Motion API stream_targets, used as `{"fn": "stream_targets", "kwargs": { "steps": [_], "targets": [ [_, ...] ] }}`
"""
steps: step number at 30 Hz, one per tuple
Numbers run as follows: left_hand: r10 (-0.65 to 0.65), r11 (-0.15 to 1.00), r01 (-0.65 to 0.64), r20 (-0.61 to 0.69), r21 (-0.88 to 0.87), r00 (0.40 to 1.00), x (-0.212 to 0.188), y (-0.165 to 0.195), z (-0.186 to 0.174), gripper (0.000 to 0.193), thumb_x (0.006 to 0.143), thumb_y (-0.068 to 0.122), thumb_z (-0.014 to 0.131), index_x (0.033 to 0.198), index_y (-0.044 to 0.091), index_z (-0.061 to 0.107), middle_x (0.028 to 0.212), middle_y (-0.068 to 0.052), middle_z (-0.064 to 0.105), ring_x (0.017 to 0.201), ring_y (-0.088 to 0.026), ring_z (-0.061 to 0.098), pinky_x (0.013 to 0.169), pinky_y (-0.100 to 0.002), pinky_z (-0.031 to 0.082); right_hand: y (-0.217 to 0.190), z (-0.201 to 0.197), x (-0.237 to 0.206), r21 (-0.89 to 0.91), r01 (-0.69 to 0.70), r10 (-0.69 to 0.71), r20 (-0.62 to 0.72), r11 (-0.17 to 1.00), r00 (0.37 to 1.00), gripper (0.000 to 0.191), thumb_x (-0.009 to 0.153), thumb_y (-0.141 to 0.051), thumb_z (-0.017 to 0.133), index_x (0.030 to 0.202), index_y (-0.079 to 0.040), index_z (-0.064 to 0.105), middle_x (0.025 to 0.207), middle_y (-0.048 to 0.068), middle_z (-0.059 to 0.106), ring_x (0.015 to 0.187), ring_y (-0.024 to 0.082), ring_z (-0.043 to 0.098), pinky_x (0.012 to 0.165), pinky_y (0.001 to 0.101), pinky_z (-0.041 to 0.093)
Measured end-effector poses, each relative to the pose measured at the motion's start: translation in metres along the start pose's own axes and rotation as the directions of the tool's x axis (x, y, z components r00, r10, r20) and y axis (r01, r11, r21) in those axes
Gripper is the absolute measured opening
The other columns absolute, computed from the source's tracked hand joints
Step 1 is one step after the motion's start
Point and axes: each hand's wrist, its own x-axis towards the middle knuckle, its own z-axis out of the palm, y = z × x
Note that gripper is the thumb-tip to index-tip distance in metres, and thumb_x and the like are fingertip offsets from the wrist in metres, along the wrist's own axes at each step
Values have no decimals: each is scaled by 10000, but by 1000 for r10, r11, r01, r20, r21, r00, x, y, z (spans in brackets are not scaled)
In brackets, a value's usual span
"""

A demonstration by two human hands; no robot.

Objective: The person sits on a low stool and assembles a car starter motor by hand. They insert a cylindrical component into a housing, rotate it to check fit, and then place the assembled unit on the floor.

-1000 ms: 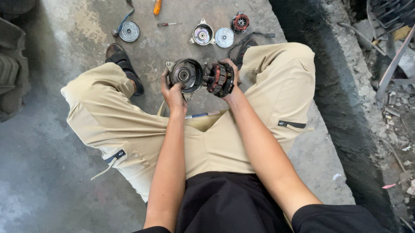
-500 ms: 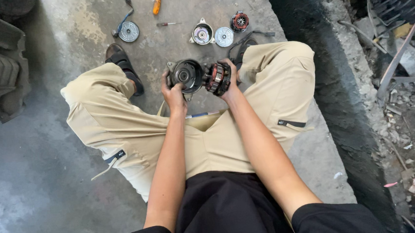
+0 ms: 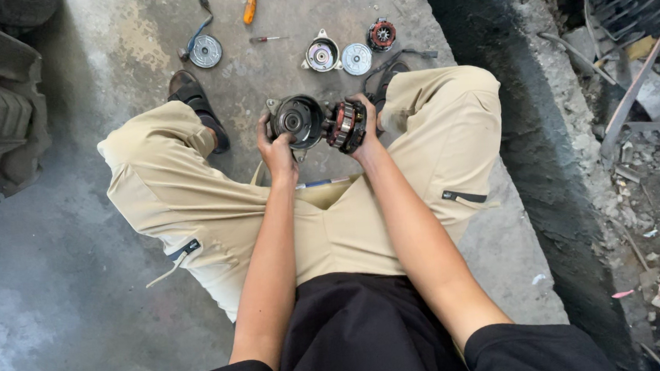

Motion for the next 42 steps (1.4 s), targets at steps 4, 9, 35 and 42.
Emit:
{"fn": "stream_targets", "kwargs": {
  "steps": [4, 9, 35, 42],
  "targets": [
    [2, 1000, -2, -5, 10, 1000, 0, 0, 0, 747, 661, -166, 525, 1383, 22, 554, 1144, -125, 651, 953, -212, 644, 765, -279, 541, 0, 1, -1, 14, 16, -16, 19, 1000, 1000, 309, 843, -397, 602, 651, -155, 600, 538, -1, 555, 426, 219, 523, 430, 374, 460],
    [-11, 1000, 11, -4, 19, 1000, -1, 2, 2, 748, 669, -162, 536, 1394, 23, 548, 1152, -135, 657, 966, -215, 649, 793, -284, 543, -1, 4, -3, -19, -20, 18, -85, 1000, 996, 342, 787, -393, 541, 705, -79, 648, 565, 51, 585, 503, 278, 601, 509, 419, 522],
    [-153, 965, 231, 447, -125, 881, -10, 19, 4, 782, 834, 62, 549, 1592, 111, 362, 1357, -142, 614, 988, -190, 709, 663, -273, 570, -2, -9, 4, -1, 59, -59, -90, 998, 994, 291, 800, -380, 594, 697, -110, 633, 620, 75, 621, 479, 273, 581, 443, 409, 496],
    [-75, 966, 195, 532, -173, 843, -5, 13, -1, 719, 919, 141, 560, 1614, 84, 383, 1440, -178, 593, 1077, -242, 632, 748, -295, 503, -2, -11, 5, 45, 19, -22, 61, 999, 998, 329, 880, -383, 593, 666, -133, 610, 555, 34, 582, 417, 230, 531, 394, 374, 457]
  ]
}}
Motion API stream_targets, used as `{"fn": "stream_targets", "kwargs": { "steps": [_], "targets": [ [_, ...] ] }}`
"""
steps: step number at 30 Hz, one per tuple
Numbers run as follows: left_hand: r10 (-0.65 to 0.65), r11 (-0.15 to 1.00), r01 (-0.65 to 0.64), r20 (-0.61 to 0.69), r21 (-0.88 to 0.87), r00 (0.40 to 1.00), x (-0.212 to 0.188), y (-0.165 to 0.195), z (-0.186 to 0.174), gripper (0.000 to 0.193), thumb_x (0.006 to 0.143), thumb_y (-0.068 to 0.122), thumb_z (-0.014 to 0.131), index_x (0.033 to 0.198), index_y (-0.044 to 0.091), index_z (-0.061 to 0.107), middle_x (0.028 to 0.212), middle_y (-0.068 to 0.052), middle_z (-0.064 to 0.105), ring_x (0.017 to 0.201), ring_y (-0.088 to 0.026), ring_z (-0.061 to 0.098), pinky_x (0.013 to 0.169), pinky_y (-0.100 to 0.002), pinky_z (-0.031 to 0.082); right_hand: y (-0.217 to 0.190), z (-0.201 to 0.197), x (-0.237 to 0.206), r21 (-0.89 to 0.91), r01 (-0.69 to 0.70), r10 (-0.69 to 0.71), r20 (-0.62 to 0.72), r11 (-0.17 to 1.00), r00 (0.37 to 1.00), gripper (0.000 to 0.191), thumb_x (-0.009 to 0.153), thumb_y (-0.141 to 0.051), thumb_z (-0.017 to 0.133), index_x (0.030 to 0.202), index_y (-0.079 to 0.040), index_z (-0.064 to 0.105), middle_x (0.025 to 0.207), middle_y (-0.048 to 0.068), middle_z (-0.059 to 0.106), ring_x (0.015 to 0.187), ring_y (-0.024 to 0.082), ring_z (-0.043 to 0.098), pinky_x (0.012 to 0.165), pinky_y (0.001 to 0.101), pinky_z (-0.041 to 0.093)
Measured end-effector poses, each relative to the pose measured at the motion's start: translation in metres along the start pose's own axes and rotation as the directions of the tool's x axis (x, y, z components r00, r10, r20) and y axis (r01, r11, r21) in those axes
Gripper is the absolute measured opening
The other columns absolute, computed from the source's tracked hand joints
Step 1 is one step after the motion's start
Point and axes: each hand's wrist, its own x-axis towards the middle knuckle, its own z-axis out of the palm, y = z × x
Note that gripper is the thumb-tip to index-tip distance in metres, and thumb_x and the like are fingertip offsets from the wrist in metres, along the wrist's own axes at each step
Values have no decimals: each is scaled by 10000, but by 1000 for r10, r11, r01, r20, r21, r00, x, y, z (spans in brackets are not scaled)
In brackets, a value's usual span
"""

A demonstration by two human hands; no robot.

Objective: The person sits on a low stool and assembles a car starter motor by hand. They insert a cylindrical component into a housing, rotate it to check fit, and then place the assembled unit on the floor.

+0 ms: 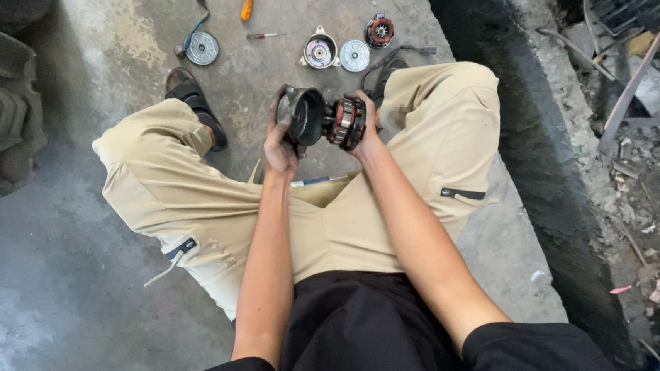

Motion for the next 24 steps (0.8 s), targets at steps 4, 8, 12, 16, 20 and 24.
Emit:
{"fn": "stream_targets", "kwargs": {
  "steps": [4, 8, 12, 16, 20, 24],
  "targets": [
    [81, 996, -78, -53, 51, 995, 2, -5, -4, 651, 941, 117, 589, 1565, 53, 414, 1528, -184, 515, 1398, -299, 533, 1173, -389, 446, 0, 7, -5, -84, -95, 92, -35, 992, 995, 481, 872, -539, 584, 789, -75, 681, 647, 77, 635, 517, 271, 591, 543, 420, 540],
    [190, 975, -173, -120, 137, 975, 3, -8, -8, 616, 942, 70, 577, 1542, 57, 439, 1564, -141, 464, 1428, -286, 482, 1196, -391, 402, 0, 12, -9, -148, -100, 91, -63, 984, 994, 633, 859, -677, 577, 898, -60, 713, 750, 100, 679, 630, 289, 648, 593, 433, 540],
    [267, 936, -230, -111, 267, 957, 5, -10, -8, 587, 984, 98, 584, 1557, 56, 465, 1594, -143, 465, 1465, -276, 455, 1234, -380, 353, 1, 9, -6, -168, -71, 57, -85, 983, 995, 612, 851, -675, 594, 883, -71, 696, 741, 89, 673, 639, 293, 660, 586, 429, 537],
    [272, 896, -214, -100, 389, 957, 4, -17, -3, 577, 1015, 146, 614, 1558, 50, 445, 1596, -116, 460, 1459, -249, 442, 1233, -364, 332, 2, 2, -2, -281, -25, -19, -153, 959, 988, 601, 853, -666, 631, 872, -70, 708, 695, 59, 659, 571, 254, 623, 545, 414, 529],
    [350, 740, -280, 6, 612, 937, 2, -21, 1, 566, 1003, 98, 646, 1535, 15, 473, 1575, -126, 509, 1452, -239, 468, 1244, -357, 313, 4, 0, -3, -309, -37, -11, -152, 950, 988, 568, 849, -640, 635, 847, -80, 729, 677, 44, 661, 533, 232, 610, 510, 393, 517],
    [326, 751, -259, 0, 607, 946, 2, -21, 2, 555, 994, 89, 637, 1528, 22, 499, 1547, -125, 550, 1411, -221, 514, 1227, -344, 348, 5, 1, -4, -289, -63, 35, -102, 955, 994, 487, 838, -580, 635, 827, -103, 731, 699, 66, 692, 521, 254, 622, 497, 405, 524]
  ]
}}
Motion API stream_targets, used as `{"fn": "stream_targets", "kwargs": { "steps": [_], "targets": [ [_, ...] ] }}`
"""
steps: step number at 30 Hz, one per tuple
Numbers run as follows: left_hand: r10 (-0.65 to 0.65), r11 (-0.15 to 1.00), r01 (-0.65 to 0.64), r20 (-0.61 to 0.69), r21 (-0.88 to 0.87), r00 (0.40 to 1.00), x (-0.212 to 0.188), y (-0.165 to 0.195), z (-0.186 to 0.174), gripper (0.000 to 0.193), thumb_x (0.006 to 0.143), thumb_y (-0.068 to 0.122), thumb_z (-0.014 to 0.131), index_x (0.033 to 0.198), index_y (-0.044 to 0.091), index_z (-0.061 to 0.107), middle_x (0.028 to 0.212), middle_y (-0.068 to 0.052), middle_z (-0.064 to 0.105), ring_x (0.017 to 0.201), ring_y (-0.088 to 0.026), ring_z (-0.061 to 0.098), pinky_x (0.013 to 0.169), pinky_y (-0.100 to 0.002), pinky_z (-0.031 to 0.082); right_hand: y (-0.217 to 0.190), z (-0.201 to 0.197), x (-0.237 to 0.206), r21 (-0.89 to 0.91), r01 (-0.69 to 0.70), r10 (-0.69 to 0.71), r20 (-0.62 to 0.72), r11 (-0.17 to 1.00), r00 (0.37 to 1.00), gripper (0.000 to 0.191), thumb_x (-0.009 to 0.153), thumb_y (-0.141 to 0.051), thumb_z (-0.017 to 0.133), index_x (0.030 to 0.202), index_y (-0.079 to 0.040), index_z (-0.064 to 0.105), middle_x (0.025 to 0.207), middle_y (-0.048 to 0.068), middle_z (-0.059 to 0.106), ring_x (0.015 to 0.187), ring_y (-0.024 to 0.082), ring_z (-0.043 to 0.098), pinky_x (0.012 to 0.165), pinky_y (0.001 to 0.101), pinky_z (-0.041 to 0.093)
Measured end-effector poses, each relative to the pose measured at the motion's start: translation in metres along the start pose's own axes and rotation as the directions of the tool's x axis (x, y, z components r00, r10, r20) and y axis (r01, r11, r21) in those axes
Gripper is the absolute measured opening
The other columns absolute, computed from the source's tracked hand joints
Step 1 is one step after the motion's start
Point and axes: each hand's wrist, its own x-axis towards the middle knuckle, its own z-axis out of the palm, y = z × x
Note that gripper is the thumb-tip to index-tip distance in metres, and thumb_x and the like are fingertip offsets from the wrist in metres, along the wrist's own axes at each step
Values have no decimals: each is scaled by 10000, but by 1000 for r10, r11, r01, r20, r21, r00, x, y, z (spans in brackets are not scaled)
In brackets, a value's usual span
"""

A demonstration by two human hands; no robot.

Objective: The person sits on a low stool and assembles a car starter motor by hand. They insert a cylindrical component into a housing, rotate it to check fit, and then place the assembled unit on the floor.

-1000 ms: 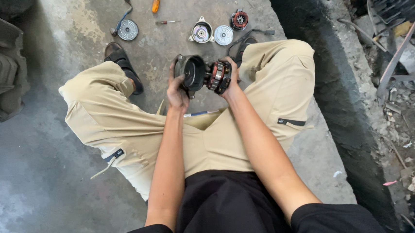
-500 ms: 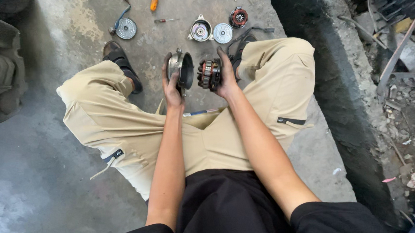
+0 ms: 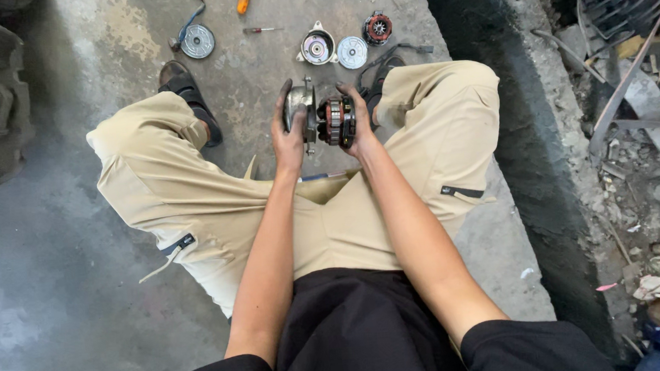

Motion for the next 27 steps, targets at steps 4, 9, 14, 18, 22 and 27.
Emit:
{"fn": "stream_targets", "kwargs": {
  "steps": [4, 9, 14, 18, 22, 27],
  "targets": [
    [-39, 998, 37, -26, -57, 999, 0, 2, 0, 529, 1022, 122, 615, 1528, 25, 496, 1539, -120, 550, 1401, -219, 512, 1220, -341, 348, 1, -1, 2, 56, 1, -2, 5, 998, 1000, 497, 829, -559, 604, 813, -79, 733, 700, 67, 696, 529, 271, 645, 505, 415, 541],
    [-60, 986, 57, -17, -155, 998, -1, 3, 0, 513, 1046, 164, 591, 1529, 32, 480, 1526, -107, 535, 1390, -223, 498, 1212, -341, 346, 1, -2, 5, 81, 93, -97, 44, 992, 994, 469, 926, -527, 631, 757, -93, 692, 630, 33, 630, 470, 208, 574, 459, 346, 499],
    [30, 998, -28, 43, -65, 999, -3, 0, 1, 507, 1047, 184, 615, 1507, 6, 495, 1508, -131, 557, 1393, -238, 514, 1217, -358, 357, 1, 3, 2, 78, 77, -73, -54, 994, 996, 450, 868, -522, 600, 722, -105, 683, 619, 42, 647, 472, 221, 599, 456, 355, 517],
    [30, 999, -29, 52, -23, 998, -3, -1, 3, 522, 1035, 198, 603, 1502, -10, 500, 1506, -140, 556, 1400, -235, 503, 1216, -356, 346, 1, 6, -1, 101, 55, -48, -74, 993, 996, 433, 847, -495, 581, 755, -91, 706, 657, 62, 676, 517, 234, 631, 501, 358, 540],
    [-7, 997, 9, 24, -82, 1000, -2, 0, 1, 507, 1064, 234, 592, 1504, -5, 510, 1475, -138, 584, 1366, -229, 531, 1204, -346, 367, 2, 2, 1, 109, 74, -74, -12, 991, 997, 435, 859, -530, 602, 740, -120, 687, 632, 34, 660, 480, 205, 602, 446, 329, 491],
    [-82, 978, 81, 6, -191, 997, -1, 1, 0, 511, 1064, 239, 544, 1510, -5, 502, 1453, -155, 588, 1338, -240, 548, 1179, -349, 398, 2, -2, 5, 114, 49, -56, 67, 992, 996, 443, 909, -528, 622, 742, -122, 686, 614, 23, 630, 453, 208, 571, 419, 336, 465]
  ]
}}
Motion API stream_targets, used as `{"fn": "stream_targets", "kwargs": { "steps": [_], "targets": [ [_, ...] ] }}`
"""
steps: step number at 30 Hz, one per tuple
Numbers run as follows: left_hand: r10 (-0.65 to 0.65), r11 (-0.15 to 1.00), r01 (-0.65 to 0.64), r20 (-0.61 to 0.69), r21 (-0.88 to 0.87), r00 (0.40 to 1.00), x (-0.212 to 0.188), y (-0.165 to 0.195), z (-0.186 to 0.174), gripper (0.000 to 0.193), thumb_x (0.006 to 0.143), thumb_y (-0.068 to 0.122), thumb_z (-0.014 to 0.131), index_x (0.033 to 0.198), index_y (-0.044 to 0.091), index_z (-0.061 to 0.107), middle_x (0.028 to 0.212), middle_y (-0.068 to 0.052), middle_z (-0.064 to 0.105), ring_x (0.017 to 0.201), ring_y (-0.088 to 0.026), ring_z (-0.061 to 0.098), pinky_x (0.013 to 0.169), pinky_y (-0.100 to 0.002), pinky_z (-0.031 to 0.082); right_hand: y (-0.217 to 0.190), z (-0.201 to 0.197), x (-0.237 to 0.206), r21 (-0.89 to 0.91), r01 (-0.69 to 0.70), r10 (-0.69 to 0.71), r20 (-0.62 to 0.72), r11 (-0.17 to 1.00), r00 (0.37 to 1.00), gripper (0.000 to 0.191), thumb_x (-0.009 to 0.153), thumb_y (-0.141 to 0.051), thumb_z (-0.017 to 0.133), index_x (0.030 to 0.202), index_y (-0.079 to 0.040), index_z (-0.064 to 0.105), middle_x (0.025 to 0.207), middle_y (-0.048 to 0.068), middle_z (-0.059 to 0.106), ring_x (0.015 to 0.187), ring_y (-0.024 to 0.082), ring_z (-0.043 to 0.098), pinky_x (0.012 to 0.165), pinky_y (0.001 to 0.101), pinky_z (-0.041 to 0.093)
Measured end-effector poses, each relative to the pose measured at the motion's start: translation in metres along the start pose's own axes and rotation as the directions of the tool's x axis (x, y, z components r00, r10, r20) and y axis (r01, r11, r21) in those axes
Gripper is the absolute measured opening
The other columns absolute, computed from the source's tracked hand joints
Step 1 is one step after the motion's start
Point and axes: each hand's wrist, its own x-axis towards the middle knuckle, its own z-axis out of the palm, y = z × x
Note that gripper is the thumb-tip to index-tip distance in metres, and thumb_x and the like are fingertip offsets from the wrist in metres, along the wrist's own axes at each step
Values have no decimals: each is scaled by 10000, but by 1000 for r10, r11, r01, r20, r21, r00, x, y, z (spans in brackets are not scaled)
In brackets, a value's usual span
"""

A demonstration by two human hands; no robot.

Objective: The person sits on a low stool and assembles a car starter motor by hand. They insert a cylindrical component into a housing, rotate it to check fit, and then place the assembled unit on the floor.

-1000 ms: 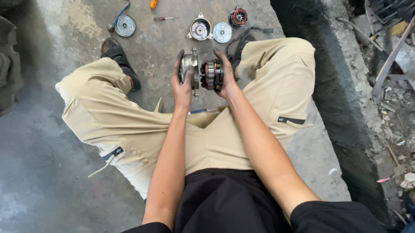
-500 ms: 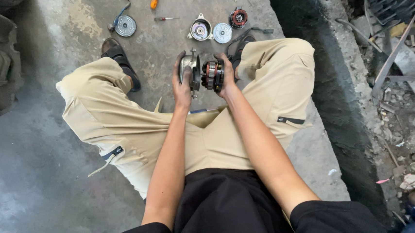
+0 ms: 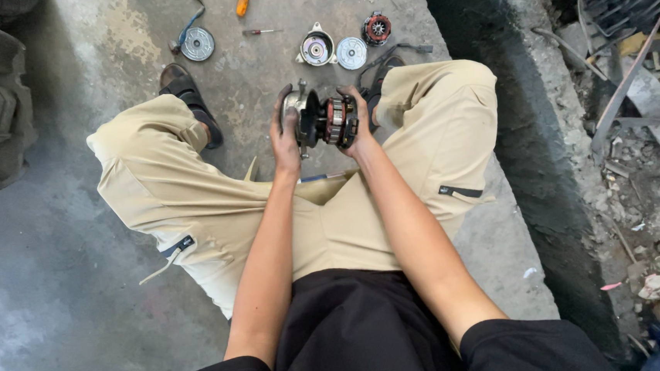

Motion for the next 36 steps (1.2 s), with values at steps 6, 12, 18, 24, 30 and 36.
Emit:
{"fn": "stream_targets", "kwargs": {
  "steps": [6, 12, 18, 24, 30, 36],
  "targets": [
    [-69, 913, 71, 21, -401, 997, 2, 0, -2, 551, 1054, 238, 428, 1558, 15, 402, 1463, -210, 556, 1310, -327, 577, 1124, -432, 465, -8, 1, -3, 279, -172, 87, 291, 945, 953, 492, 876, -505, 547, 844, -32, 675, 752, 116, 615, 632, 295, 566, 605, 412, 476],
    [-19, 917, 22, 11, -399, 1000, 1, 1, -5, 598, 1042, 284, 463, 1569, 13, 383, 1559, -181, 483, 1432, -305, 513, 1207, -414, 428, -9, 2, -4, 269, -151, 66, 300, 951, 952, 477, 889, -499, 555, 836, -31, 636, 744, 104, 586, 626, 290, 535, 608, 415, 455],
    [-10, 910, 22, 30, -414, 999, 1, 2, -6, 633, 1034, 319, 518, 1567, 2, 390, 1565, -180, 477, 1437, -315, 501, 1217, -428, 408, -8, 1, 0, 255, -157, 93, 246, 954, 965, 480, 893, -503, 565, 843, -32, 635, 744, 109, 595, 613, 294, 543, 600, 416, 464],
    [75, 944, -41, 91, -328, 993, -1, 1, -5, 619, 1037, 287, 529, 1574, 9, 398, 1575, -169, 478, 1469, -288, 471, 1261, -400, 350, -7, 2, 0, 152, -117, 100, 118, 981, 988, 443, 883, -510, 558, 826, -81, 654, 765, 98, 629, 609, 323, 594, 525, 440, 463],
    [116, 989, -121, 55, 90, 992, -2, -3, -4, 532, 1025, 185, 539, 1514, -18, 493, 1542, -160, 534, 1452, -274, 475, 1262, -378, 310, -5, 1, -2, 120, -60, 53, 59, 991, 997, 413, 872, -514, 567, 751, -125, 639, 713, 85, 635, 533, 304, 581, 490, 443, 486],
    [130, 971, -139, 58, 195, 990, -4, -4, -3, 520, 1001, 129, 566, 1499, -10, 507, 1532, -150, 548, 1451, -267, 479, 1258, -382, 308, -5, -6, 1, 100, -62, 57, 52, 993, 997, 411, 866, -503, 578, 738, -118, 640, 698, 79, 637, 518, 296, 583, 480, 437, 489]
  ]
}}
